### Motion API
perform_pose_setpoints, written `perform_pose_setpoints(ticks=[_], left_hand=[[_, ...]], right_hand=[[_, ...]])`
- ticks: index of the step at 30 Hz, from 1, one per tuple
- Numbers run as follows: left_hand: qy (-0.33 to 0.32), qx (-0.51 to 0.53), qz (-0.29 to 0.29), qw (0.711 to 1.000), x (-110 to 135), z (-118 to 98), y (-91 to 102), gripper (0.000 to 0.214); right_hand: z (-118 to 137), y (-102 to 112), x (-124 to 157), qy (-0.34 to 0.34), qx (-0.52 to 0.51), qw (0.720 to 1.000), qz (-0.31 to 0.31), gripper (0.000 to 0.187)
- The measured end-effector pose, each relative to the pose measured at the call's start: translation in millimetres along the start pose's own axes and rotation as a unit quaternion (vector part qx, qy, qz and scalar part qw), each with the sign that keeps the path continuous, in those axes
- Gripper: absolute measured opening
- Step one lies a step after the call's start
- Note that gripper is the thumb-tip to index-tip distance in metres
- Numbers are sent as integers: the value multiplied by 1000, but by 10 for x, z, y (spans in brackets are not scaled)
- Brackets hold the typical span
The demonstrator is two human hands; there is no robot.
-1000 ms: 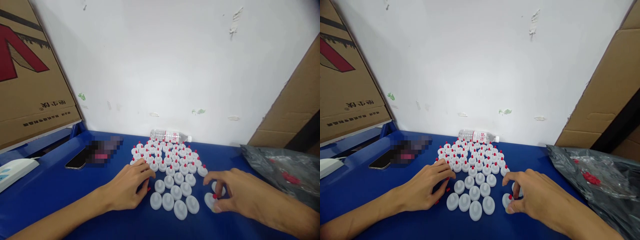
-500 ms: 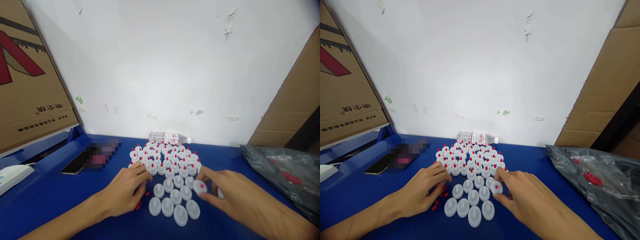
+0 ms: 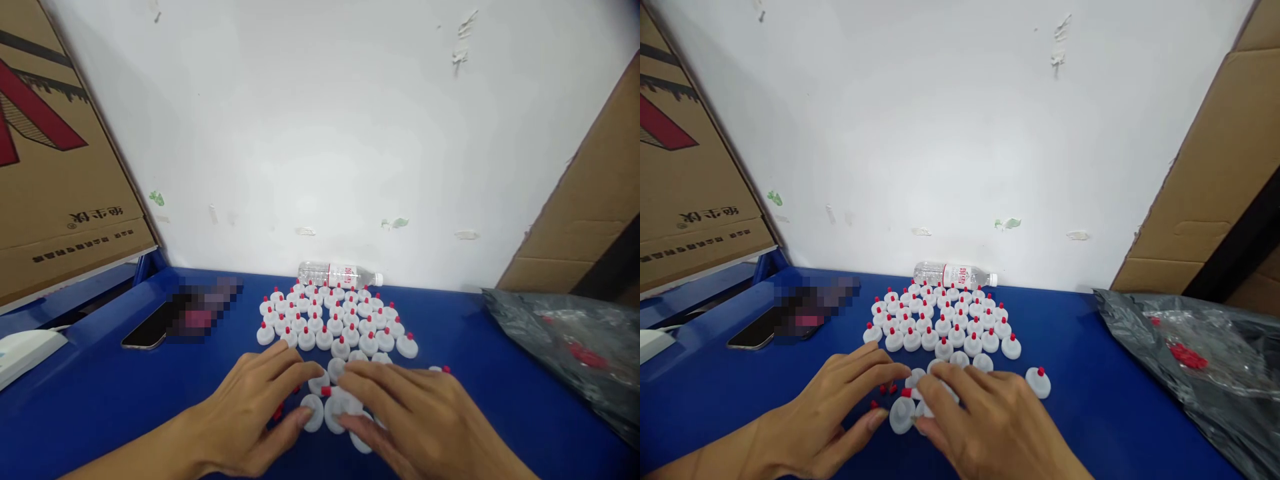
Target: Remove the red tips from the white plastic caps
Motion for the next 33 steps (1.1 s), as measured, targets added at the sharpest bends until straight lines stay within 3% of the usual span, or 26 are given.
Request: perform_pose_setpoints(ticks=[5,16,23,26,29,31,33], left_hand=[[-47,-42,4,998,-22,-66,-31,20],[-97,-48,38,993,-46,-108,-16,19],[-8,96,40,995,-30,-94,-2,20],[47,162,-14,986,-21,-21,49,30],[34,161,-62,984,-21,79,116,31],[43,109,-49,992,-33,135,123,28],[63,59,-21,996,-49,169,98,23]], right_hand=[[175,-27,-3,24,11,999,-26,21],[189,-9,22,39,38,998,-45,20],[215,53,-11,88,100,990,-50,24],[63,114,62,43,113,992,-40,30],[-195,192,139,-65,179,980,-54,43],[-329,224,159,-111,222,966,-69,49],[-400,216,149,-127,238,961,-59,44]])
Point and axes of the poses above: each hand's wrist, its own x-axis away from the middle knuckle, its own y-axis out of the back of the hand, z = x × y, the point moved 2 cm from there along -x, towards the middle knuckle, and after that the axes turned 14 degrees about x, right-handed, at the moved point
